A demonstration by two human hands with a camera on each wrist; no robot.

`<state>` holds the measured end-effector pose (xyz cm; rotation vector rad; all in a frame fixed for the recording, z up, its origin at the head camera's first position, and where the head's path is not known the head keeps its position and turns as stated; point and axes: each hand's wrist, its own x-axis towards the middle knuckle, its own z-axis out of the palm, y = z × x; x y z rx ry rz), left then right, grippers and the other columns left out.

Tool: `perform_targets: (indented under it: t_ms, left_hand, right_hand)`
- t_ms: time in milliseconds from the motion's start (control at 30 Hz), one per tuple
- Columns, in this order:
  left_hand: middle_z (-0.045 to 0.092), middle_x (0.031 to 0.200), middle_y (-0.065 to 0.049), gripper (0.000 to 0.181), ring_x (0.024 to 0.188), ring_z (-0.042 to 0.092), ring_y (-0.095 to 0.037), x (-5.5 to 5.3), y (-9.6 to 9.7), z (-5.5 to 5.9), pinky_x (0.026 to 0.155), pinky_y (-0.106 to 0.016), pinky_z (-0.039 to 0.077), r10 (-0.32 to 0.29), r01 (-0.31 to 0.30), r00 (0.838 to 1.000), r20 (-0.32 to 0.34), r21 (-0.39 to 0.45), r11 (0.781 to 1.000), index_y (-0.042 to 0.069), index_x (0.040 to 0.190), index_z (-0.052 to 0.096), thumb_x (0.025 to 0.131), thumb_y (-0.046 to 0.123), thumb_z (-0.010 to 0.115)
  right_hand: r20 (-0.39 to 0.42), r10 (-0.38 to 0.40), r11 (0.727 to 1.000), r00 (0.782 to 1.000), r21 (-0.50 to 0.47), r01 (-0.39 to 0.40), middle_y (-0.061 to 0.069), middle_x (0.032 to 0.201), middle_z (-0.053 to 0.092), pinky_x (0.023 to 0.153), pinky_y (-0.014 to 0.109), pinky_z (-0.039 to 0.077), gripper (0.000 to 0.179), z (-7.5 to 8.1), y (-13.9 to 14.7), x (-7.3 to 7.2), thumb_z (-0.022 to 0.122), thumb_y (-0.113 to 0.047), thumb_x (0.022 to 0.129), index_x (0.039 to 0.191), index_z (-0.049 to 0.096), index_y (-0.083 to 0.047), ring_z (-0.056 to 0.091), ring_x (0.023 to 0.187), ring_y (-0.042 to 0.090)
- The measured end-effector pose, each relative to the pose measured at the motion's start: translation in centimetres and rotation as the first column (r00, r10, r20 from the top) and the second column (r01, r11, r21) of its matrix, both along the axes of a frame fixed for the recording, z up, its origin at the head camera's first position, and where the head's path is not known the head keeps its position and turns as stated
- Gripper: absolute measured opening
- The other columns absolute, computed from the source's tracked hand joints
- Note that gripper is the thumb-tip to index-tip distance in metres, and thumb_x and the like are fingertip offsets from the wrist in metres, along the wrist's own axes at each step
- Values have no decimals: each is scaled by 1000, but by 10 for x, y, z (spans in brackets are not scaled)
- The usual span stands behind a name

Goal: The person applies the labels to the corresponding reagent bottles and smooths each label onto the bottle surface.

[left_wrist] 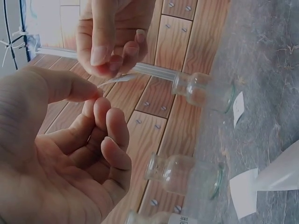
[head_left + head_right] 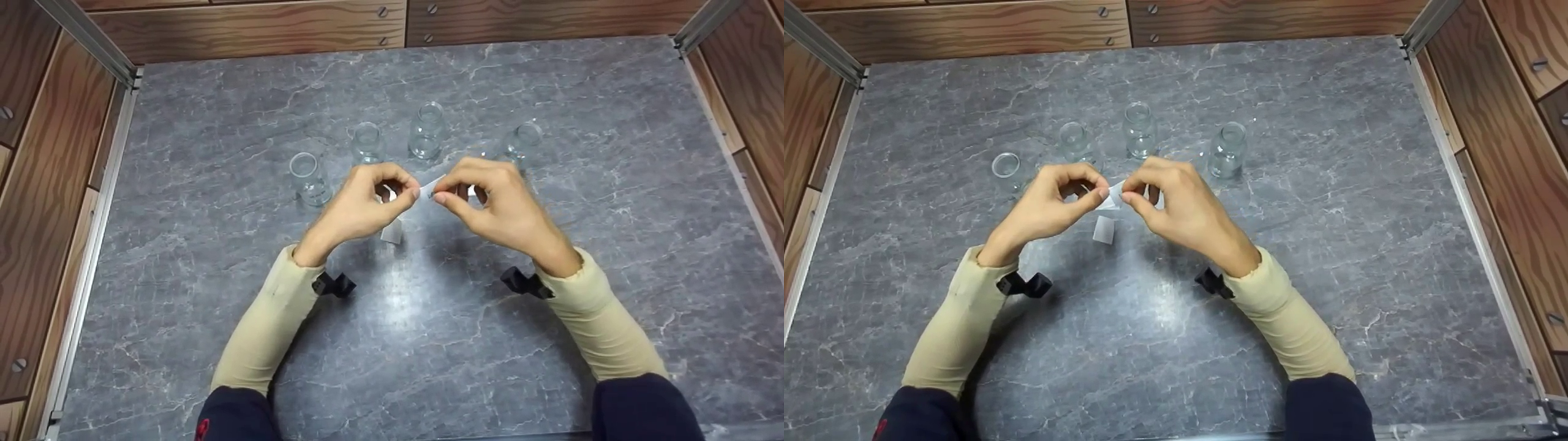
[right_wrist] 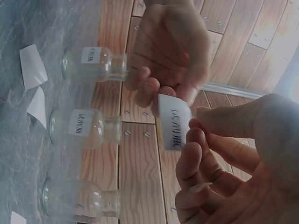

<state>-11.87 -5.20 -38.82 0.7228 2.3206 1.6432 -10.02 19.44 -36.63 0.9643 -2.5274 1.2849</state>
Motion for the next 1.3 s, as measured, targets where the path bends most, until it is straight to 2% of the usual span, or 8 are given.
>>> perform_targets:
  t_ms: [267, 600, 1033, 1300]
  left_hand:
    - [74, 90, 0, 12, 81, 64, -10, 1, 2, 0, 73, -25, 53, -1, 1, 1000, -11, 41, 999, 7, 104, 79, 101, 14, 69]
    - [76, 94, -3, 13, 82, 65, -10, 2, 6, -2, 70, -23, 52, -13, 13, 1000, 1, 88, 996, 5, 106, 79, 101, 13, 70]
    - [77, 93, -3, 13, 81, 65, -8, 2, 8, -3, 67, -22, 51, -22, 27, 998, -51, 106, 994, 6, 106, 81, 100, 14, 72]
    - [76, 93, -3, 13, 80, 65, -11, 2, 8, -3, 66, -23, 50, -26, 31, 999, -34, 132, 991, 5, 106, 80, 100, 13, 73]
  right_hand:
    - [20, -17, 999, 1000, -29, 17, -2, 88, 74, 59, 20, 42, 8, -4, -4, 1, 81, -13, 97, 103, 84, -10, 60, 73, 9]
    - [34, -15, 998, 999, -68, 18, -2, 86, 73, 60, 19, 46, 11, -5, -8, -1, 83, -16, 95, 103, 84, -9, 61, 74, 10]
    - [81, 6, 990, 997, -142, 5, -2, 84, 72, 60, 20, 45, 6, -8, -8, -2, 84, -15, 94, 99, 84, -10, 59, 70, 12]
    - [124, 7, 990, 992, -139, 11, -2, 82, 71, 55, 26, 43, 3, -8, -6, -2, 80, -8, 95, 97, 83, -9, 56, 67, 13]
